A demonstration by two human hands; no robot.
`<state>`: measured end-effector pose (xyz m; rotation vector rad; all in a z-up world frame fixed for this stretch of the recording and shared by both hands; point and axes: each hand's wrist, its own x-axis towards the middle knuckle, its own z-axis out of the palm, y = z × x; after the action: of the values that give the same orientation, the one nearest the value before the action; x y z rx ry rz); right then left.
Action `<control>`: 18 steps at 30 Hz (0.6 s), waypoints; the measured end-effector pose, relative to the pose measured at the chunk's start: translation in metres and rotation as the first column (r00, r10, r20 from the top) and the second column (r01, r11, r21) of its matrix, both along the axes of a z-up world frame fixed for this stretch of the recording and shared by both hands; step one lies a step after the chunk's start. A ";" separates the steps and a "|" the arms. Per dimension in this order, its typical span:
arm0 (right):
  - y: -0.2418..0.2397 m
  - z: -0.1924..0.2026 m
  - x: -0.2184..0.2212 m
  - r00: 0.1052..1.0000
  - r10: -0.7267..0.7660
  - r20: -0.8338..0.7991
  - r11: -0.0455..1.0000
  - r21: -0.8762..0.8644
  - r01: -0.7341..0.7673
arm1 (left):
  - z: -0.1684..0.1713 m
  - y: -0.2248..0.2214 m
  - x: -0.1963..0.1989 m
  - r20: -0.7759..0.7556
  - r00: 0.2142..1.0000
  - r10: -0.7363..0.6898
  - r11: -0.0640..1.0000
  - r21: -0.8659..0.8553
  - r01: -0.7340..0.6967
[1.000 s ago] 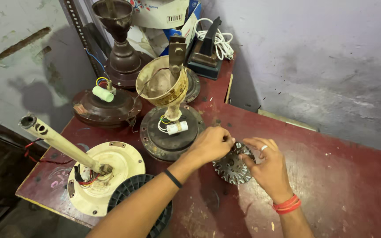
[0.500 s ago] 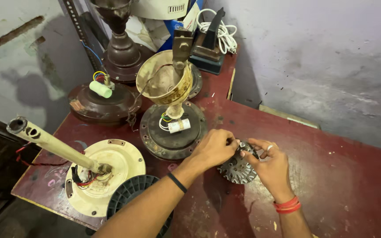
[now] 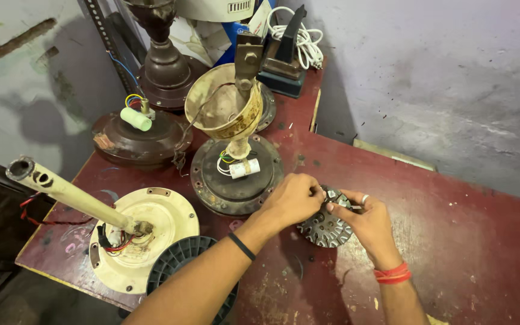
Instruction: The person repeatedly picks up small white rectangular pieces and places them into slots on a circular metal rotor component on a workbench. The person handles the rotor and pieces by hand, rotating the rotor as needed to access different slots.
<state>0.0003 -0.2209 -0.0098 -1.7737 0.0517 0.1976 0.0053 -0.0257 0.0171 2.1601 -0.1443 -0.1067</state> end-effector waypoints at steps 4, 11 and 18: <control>0.001 0.000 -0.002 1.000 -0.009 -0.006 1.000 -0.021 0.009 | 0.000 0.000 0.000 0.008 1.000 0.030 1.000 -0.008 -0.030; -0.001 -0.004 -0.003 0.999 0.022 -0.042 0.999 0.027 -0.021 | 0.000 0.001 -0.005 0.027 1.000 0.012 0.999 0.036 -0.013; -0.005 -0.013 -0.001 1.000 0.007 -0.020 0.999 0.044 -0.006 | -0.001 0.003 -0.003 -0.001 0.997 -0.078 0.997 0.022 0.078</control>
<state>-0.0012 -0.2260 -0.0230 -1.7288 0.0559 0.2197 0.0020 -0.0228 0.0162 2.1765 -0.2290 -0.1542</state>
